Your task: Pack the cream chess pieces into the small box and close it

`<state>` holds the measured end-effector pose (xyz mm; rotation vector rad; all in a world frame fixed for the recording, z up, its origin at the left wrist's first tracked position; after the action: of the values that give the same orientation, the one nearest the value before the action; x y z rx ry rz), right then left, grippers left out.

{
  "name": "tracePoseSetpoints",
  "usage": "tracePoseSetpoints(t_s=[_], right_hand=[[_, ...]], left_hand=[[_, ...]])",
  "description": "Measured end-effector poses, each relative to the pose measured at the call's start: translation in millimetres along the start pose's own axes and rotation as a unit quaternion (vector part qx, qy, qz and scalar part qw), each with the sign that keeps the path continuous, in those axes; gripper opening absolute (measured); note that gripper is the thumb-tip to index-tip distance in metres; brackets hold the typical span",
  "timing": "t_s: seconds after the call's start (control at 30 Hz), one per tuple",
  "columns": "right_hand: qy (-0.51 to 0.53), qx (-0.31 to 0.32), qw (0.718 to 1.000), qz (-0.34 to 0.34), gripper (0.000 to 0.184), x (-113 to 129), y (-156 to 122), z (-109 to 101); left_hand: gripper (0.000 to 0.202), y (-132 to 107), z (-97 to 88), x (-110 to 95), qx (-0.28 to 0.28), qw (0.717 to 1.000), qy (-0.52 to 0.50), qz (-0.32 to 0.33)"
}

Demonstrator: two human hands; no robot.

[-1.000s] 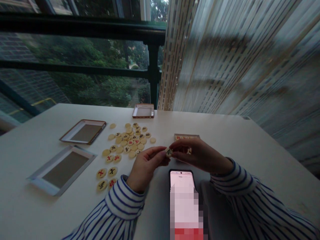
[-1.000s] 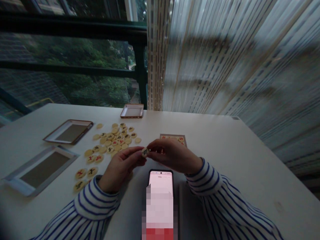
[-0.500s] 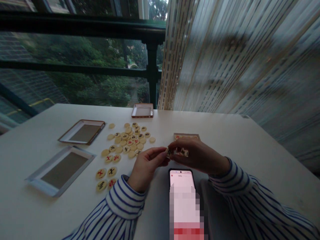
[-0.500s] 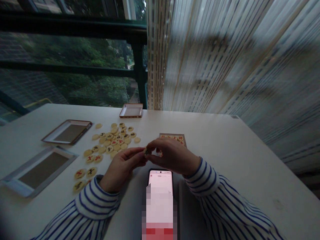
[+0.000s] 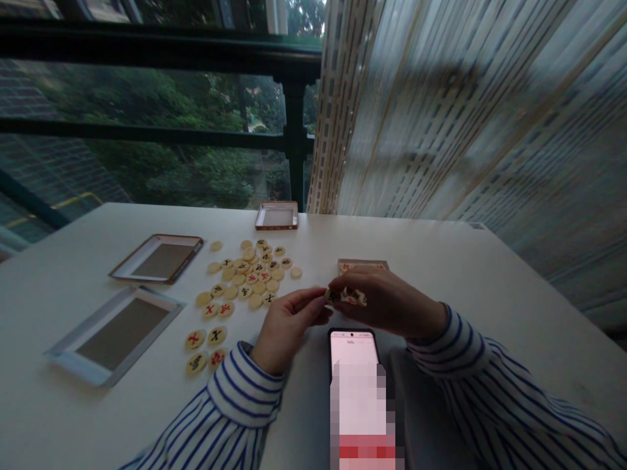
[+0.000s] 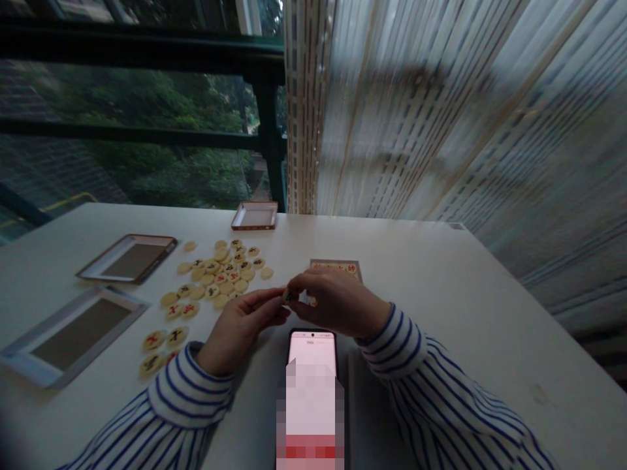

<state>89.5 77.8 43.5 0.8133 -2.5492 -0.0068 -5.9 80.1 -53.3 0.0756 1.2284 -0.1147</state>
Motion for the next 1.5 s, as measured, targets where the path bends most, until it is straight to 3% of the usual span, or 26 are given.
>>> tracePoseSetpoints(t_s=[0.43,0.6,0.93,1.5], right_hand=[[-0.096,-0.008,0.994,0.042,0.017,-29.1,0.0,-14.1],[-0.116,0.037,0.991,0.054,0.014,-33.8,-1.1,-8.3],[-0.153,0.070,0.984,0.052,0.019,-46.6,-0.8,8.6],[-0.132,0.087,0.987,0.036,0.017,-51.2,1.6,20.1]], left_hand=[[0.033,2.3,-3.6,-5.5,-0.023,0.999,0.036,0.029],[0.031,2.3,-4.7,-4.5,-0.020,0.998,0.053,0.037],[0.031,3.2,-5.4,-4.1,-0.024,0.997,0.067,0.038],[0.029,2.8,-4.7,-6.9,-0.019,0.995,0.087,0.044]])
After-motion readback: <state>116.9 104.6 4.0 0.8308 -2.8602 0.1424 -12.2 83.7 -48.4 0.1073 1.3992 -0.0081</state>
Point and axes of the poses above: each hand's wrist, its own y-axis towards the middle knuckle, its own z-axis out of the palm, x = y × z, the point moved 9 cm from there along y, towards the middle knuckle, and after that the axes turned 12 degrees about z, right-handed, at the moved point
